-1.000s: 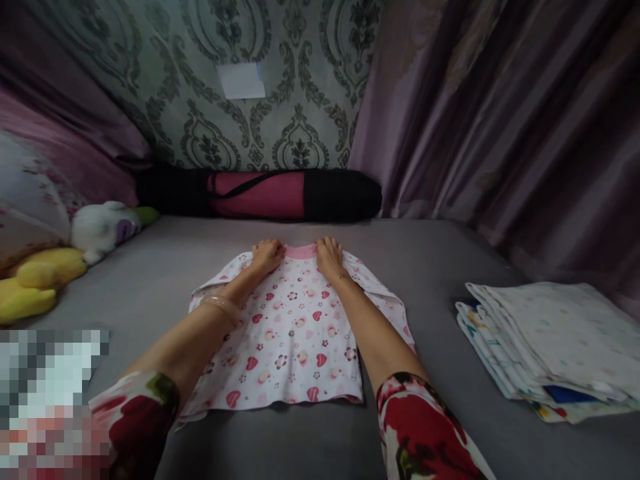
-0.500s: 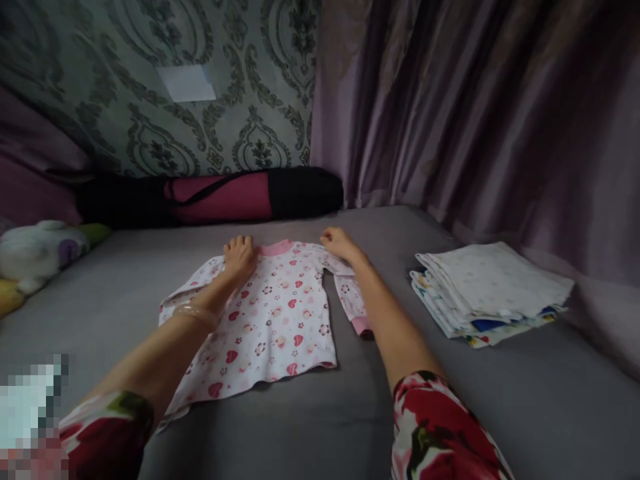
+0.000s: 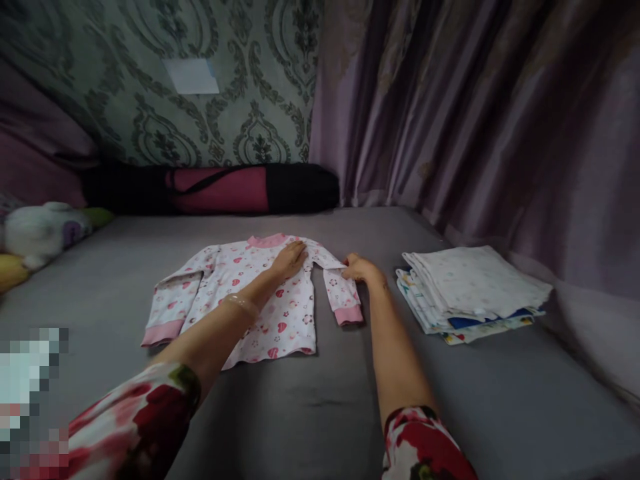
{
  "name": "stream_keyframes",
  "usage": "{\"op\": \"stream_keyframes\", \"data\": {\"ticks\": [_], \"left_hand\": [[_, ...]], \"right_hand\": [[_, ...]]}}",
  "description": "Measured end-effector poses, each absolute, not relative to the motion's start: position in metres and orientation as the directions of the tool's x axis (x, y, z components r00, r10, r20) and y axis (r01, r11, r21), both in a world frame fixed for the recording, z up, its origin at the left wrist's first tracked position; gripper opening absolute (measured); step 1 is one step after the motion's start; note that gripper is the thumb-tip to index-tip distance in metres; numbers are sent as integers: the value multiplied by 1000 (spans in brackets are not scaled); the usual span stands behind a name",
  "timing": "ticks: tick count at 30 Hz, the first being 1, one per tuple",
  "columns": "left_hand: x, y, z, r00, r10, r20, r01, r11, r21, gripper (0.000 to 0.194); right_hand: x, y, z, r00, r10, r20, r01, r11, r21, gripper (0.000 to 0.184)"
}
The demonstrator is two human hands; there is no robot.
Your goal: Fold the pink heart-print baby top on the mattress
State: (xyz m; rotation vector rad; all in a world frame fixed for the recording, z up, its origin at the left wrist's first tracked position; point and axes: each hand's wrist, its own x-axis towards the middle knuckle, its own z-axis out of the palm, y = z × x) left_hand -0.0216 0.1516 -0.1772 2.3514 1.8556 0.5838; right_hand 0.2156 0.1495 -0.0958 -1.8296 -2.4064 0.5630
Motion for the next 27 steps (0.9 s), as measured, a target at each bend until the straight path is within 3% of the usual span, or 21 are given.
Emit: {"op": "stream_keyframes", "data": {"ticks": [2, 5, 7, 9, 10, 13, 15, 17, 20, 22, 27], "left_hand": [[-18, 148, -182, 158, 964, 213, 941, -212, 263, 50], [-15, 144, -183, 131, 978, 165, 960, -166, 224, 55], [-14, 142, -180, 121, 982, 145, 968, -149, 203, 56], [-14, 141, -177, 129, 985, 118, 973, -149, 179, 56], [-14, 141, -176, 134, 986, 101, 975, -150, 166, 56], [-14, 139, -172, 143, 988, 57, 979, -150, 140, 59], [-14, 139, -172, 142, 989, 50, 980, -148, 134, 61], [-14, 139, -172, 149, 987, 55, 979, -155, 134, 62], [-15, 140, -175, 149, 986, 76, 977, -159, 145, 63], [-15, 141, -176, 148, 986, 82, 975, -159, 153, 63], [-14, 140, -175, 139, 989, 57, 979, -146, 144, 64]], "right_hand": [[212, 147, -89, -236, 971, -43, 932, 214, -291, 15], [195, 137, -78, -165, 973, 161, 943, 203, -263, 31], [176, 125, -73, -206, 951, 229, 937, 259, -235, 41], [157, 111, -72, -414, 897, 156, 881, 437, -179, 41], [150, 105, -72, -537, 843, 27, 828, 533, -174, 38], [143, 101, -71, -772, 555, -310, 636, 675, -375, 28], [153, 111, -68, -824, 488, -288, 558, 617, -555, 19], [171, 126, -66, -781, 604, -156, 537, 524, -661, 21], [198, 147, -69, -594, 802, -59, 643, 430, -634, 22], [209, 155, -77, -551, 826, -118, 711, 391, -584, 18], [212, 163, -97, -664, 662, -347, 698, 384, -604, 29]]}}
